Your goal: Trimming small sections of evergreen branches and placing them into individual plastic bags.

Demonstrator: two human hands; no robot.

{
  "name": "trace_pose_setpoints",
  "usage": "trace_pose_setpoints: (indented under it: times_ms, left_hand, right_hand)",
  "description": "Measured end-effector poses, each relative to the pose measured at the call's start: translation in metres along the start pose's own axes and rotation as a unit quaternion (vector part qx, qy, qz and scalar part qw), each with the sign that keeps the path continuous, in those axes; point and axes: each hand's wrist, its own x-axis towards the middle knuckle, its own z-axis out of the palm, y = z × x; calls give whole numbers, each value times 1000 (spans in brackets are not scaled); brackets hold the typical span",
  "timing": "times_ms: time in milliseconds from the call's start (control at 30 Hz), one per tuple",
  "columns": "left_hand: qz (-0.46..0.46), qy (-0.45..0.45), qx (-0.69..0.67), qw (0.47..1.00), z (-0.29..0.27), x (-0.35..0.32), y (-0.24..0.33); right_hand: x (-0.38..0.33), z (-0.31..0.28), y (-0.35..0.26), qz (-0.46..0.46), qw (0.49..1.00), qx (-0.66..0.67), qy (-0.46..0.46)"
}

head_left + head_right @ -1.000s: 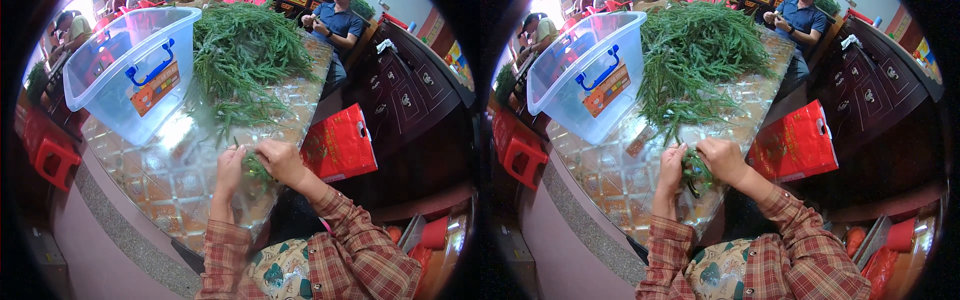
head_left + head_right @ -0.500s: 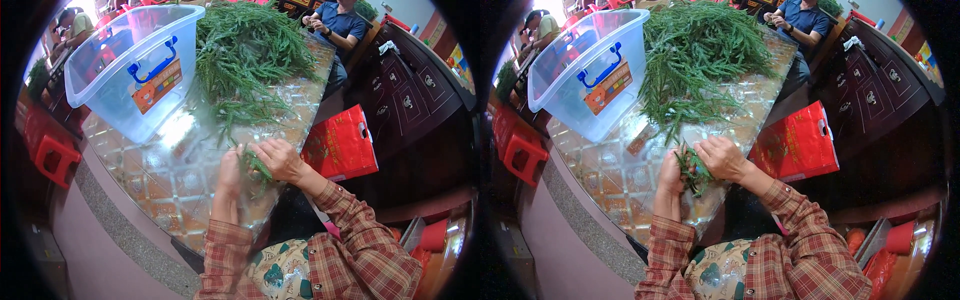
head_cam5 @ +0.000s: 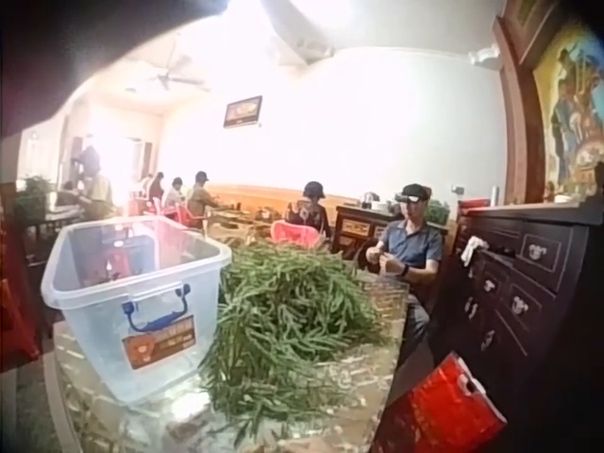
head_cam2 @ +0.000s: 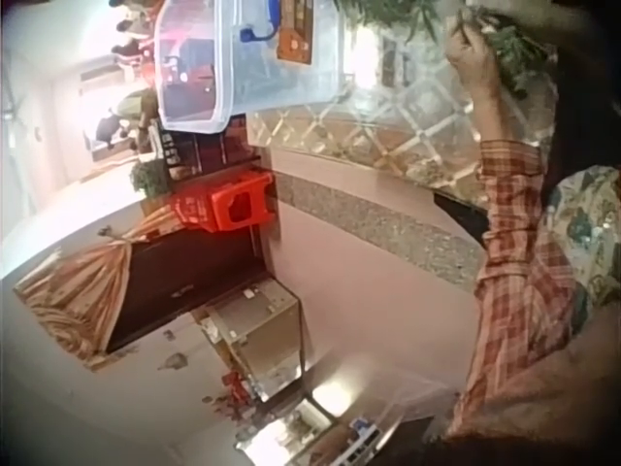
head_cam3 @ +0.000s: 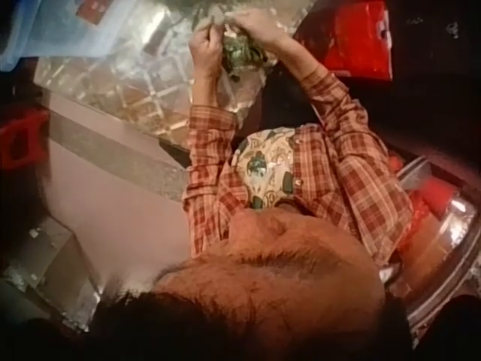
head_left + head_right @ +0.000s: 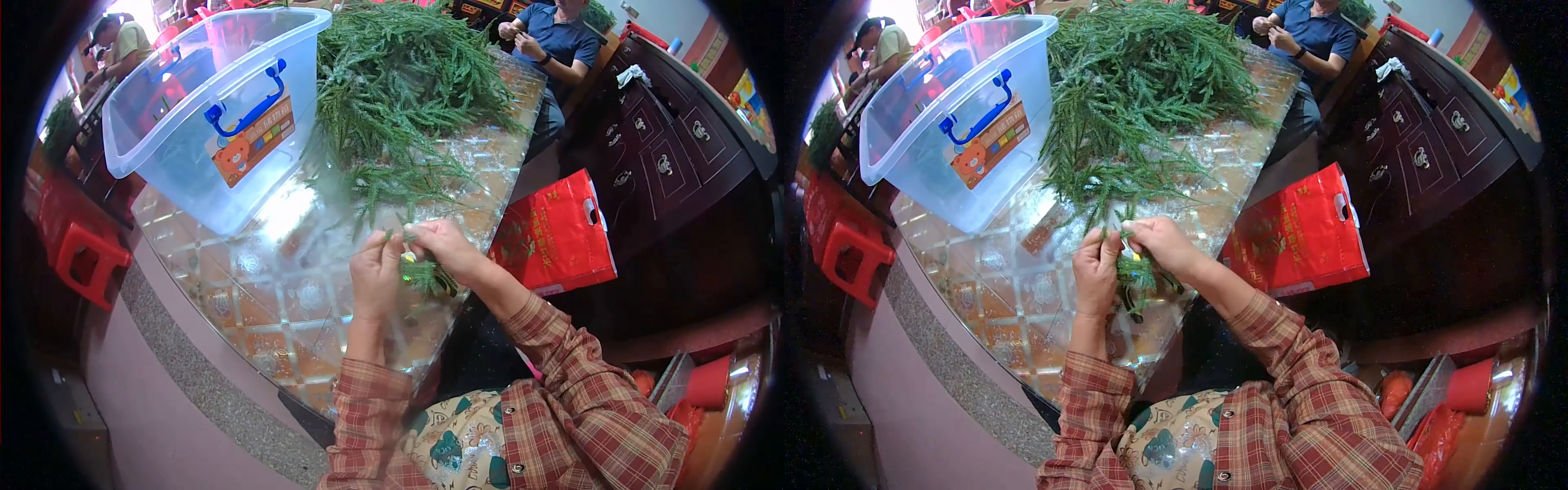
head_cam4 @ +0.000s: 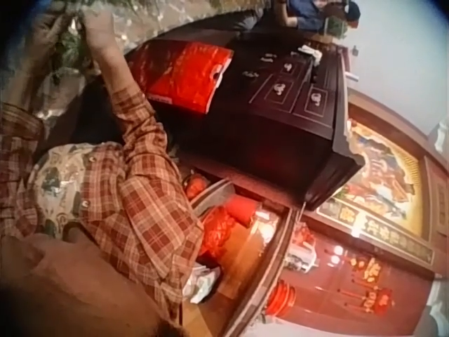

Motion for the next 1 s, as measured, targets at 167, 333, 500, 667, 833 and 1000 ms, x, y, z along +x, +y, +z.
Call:
trace_pose_setpoints:
  times_ms: [167, 333, 500, 667, 833, 1000]
  left_hand:
    - [-53, 17, -141, 988, -1, 2, 3]
    - [-86, 113, -155, 978, 1, 4, -11]
    - [-93, 112, -136, 980, 2, 4, -6]
    - [-52, 87, -44, 994, 4, 1, -7]
    - [-19, 84, 33, 996, 4, 2, -6]
    - [7, 48, 40, 998, -7, 2, 2]
  right_hand:
    - [-9, 7, -4, -191, 940, -274, 73]
    - [-21, 15, -14, -319, 793, -485, 187]
    - [-13, 21, -16, -373, 710, -555, 221]
    - [-4, 21, 3, -373, 675, -601, 212]
    - [-3, 22, 4, -367, 683, -603, 187]
    - [1, -5, -8, -352, 817, -456, 18]
